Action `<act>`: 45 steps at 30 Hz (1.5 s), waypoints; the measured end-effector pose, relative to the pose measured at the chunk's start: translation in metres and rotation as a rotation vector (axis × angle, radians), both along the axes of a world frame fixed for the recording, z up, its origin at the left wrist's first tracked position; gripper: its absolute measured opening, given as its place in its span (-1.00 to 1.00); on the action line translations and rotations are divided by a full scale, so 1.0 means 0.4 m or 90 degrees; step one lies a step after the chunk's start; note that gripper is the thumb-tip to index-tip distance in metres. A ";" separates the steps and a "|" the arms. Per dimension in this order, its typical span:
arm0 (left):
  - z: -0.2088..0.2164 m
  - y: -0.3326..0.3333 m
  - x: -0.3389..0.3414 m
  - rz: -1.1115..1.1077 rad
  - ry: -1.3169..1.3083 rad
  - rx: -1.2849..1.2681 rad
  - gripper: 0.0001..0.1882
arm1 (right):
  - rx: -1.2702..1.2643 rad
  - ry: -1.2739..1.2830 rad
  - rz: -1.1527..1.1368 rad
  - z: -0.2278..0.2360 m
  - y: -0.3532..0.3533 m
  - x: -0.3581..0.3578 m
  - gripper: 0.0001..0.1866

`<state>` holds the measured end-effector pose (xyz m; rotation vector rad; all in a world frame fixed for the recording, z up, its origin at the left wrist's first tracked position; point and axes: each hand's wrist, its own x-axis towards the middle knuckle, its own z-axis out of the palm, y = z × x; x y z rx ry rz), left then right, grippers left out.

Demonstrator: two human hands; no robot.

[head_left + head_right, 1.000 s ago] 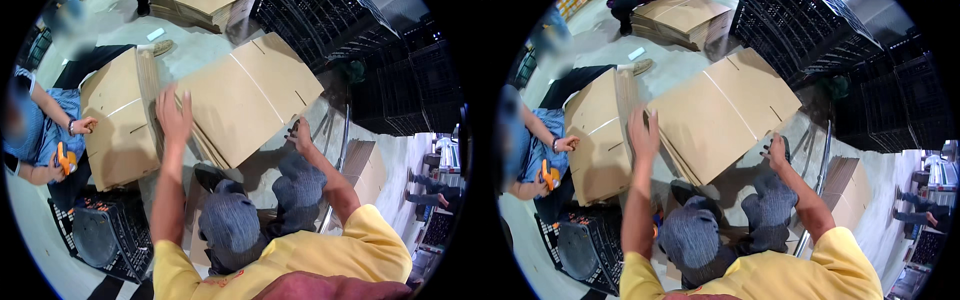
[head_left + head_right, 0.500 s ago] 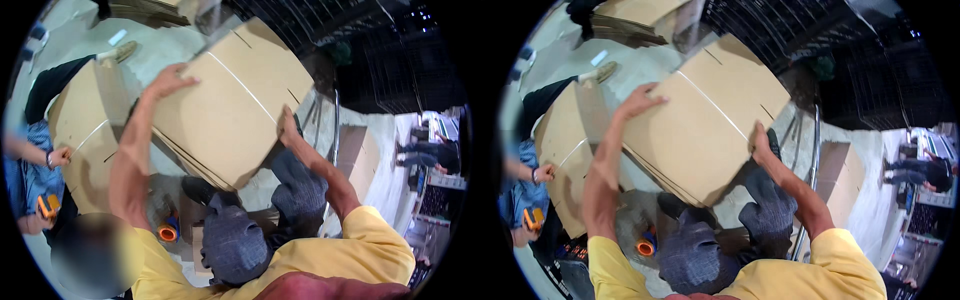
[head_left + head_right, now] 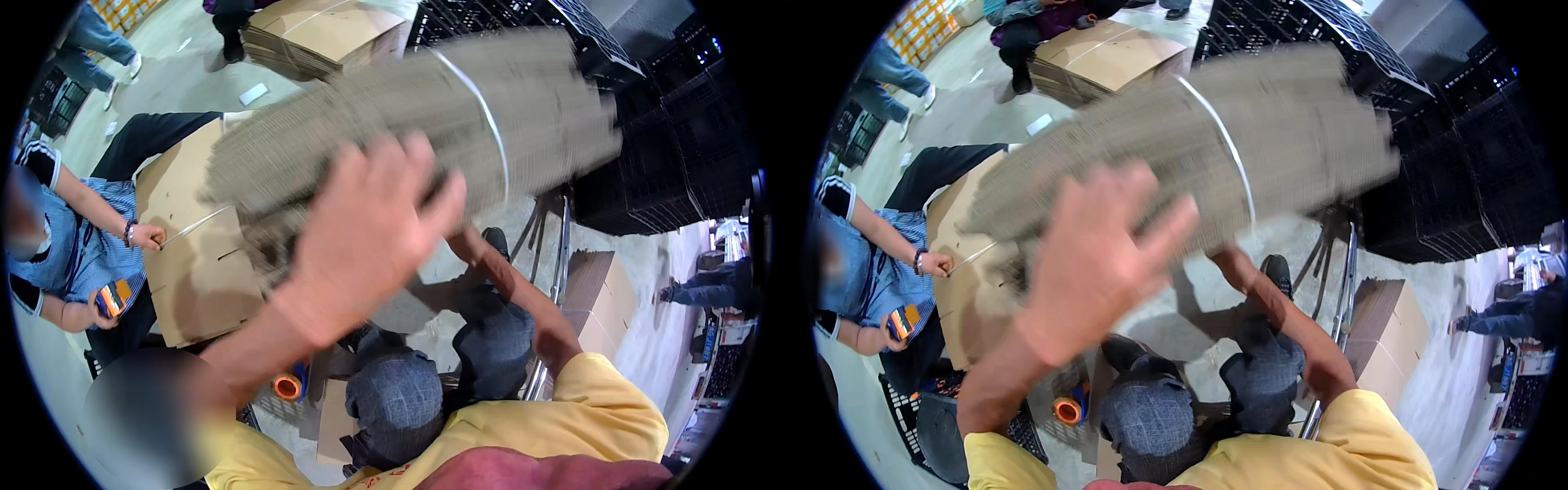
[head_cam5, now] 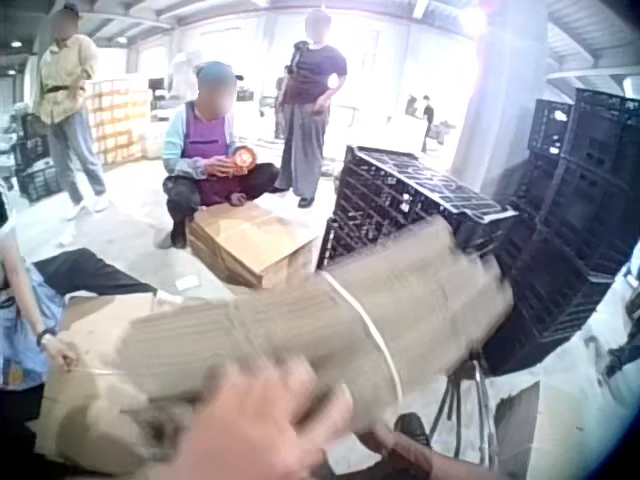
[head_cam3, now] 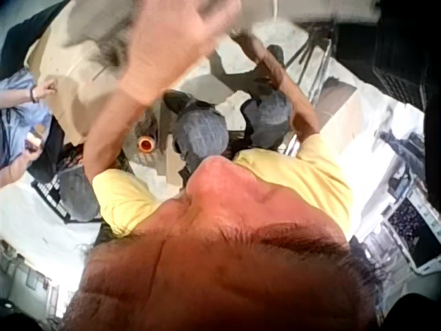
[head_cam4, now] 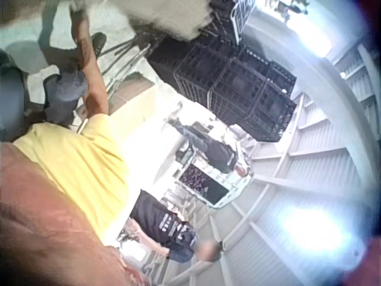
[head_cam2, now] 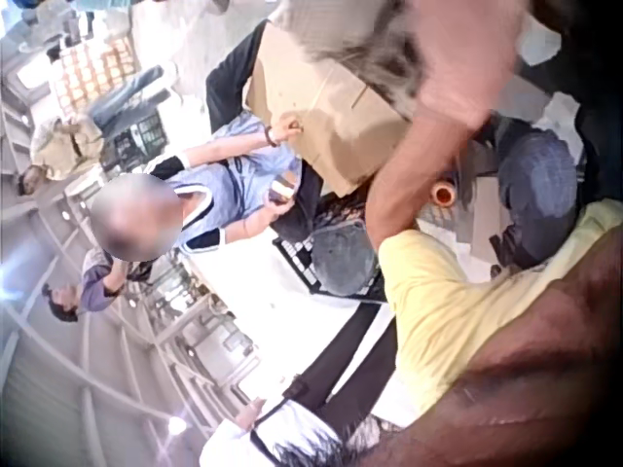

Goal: The person sits on the floor and assembles flat cardboard sheets into boxes. They fold the cardboard along pre-cut lines, secure the flaps with a string, and then seal the boxes using a handheld tape dispenser. The process is repeated for multiple boxes.

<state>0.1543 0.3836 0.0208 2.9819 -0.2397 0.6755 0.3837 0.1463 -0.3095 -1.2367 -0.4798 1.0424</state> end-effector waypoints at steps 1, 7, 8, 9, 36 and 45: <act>-0.025 -0.033 -0.031 -0.071 0.041 -0.025 -0.60 | -0.202 -0.298 0.182 0.005 -0.069 -0.023 -0.28; -0.222 0.008 -0.216 -0.041 0.352 -0.544 -0.56 | -0.405 -0.346 0.334 0.146 -0.409 -0.067 -0.62; -0.260 0.011 -0.228 0.027 0.234 -0.606 -0.57 | -0.489 -0.172 0.100 0.173 -0.434 -0.073 -0.65; -0.301 0.019 -0.220 0.101 0.166 -0.543 -0.56 | -0.525 -0.334 -0.017 0.186 -0.429 -0.069 -0.67; -0.537 0.110 0.438 -0.233 0.112 -0.100 -0.81 | -0.102 -0.571 -0.211 0.142 0.070 -0.110 -0.75; -0.556 0.165 0.561 -0.336 0.353 0.265 -0.88 | -0.127 -0.601 -0.175 0.147 0.058 -0.090 -0.77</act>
